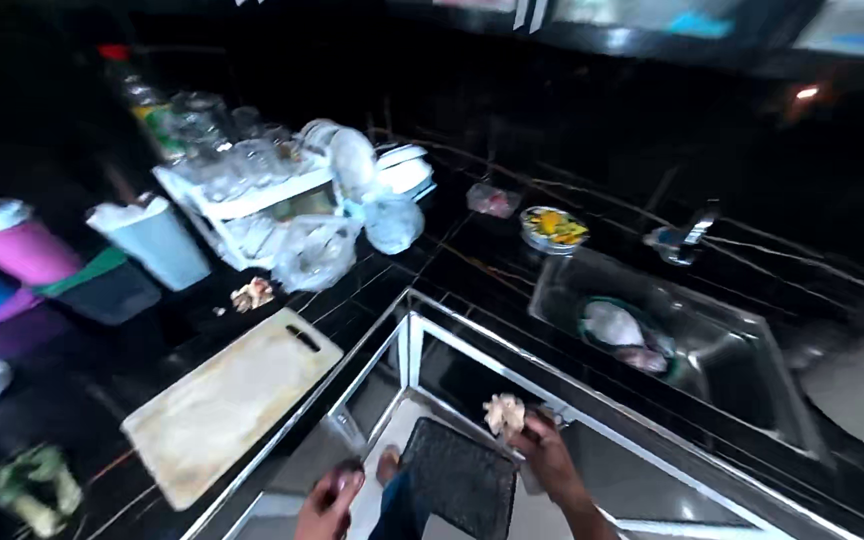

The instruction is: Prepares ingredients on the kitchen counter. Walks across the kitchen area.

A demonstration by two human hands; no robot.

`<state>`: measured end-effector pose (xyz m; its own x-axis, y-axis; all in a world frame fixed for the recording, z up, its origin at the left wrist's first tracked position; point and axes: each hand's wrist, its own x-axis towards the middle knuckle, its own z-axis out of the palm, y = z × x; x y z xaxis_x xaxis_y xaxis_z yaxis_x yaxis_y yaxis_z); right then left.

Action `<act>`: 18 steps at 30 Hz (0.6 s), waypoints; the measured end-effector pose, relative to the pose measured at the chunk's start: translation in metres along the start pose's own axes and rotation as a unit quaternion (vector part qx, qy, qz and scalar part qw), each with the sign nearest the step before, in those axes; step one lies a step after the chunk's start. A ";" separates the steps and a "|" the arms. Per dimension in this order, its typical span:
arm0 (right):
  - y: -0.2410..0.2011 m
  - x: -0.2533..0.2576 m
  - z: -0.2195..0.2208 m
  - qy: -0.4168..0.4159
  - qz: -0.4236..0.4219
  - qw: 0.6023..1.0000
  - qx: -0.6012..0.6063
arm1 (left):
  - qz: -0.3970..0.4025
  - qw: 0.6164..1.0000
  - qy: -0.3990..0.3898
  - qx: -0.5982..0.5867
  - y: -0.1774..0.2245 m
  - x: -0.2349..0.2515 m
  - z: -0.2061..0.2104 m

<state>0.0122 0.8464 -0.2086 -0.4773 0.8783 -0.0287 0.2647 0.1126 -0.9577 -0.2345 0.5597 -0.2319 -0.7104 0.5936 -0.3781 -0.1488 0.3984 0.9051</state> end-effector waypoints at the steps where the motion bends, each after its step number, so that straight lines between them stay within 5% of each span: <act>1: -0.008 0.020 0.013 -0.017 0.002 1.000 0.005 | 0.004 1.000 0.004 -0.009 0.004 0.015 -0.003; 7: -0.064 0.105 0.091 -0.115 0.046 0.991 -0.048 | 0.015 1.000 -0.018 -0.006 0.055 0.113 -0.019; 18: -0.115 0.275 0.194 -0.267 -0.054 0.948 -0.162 | 0.089 0.982 0.071 0.148 0.135 0.218 -0.026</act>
<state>-0.3123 0.9848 -0.1619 -0.8497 0.5031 -0.1582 0.3921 0.4021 -0.8274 -0.4277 0.7247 -0.1874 -0.7986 0.5774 -0.1696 0.1778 0.4956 0.8501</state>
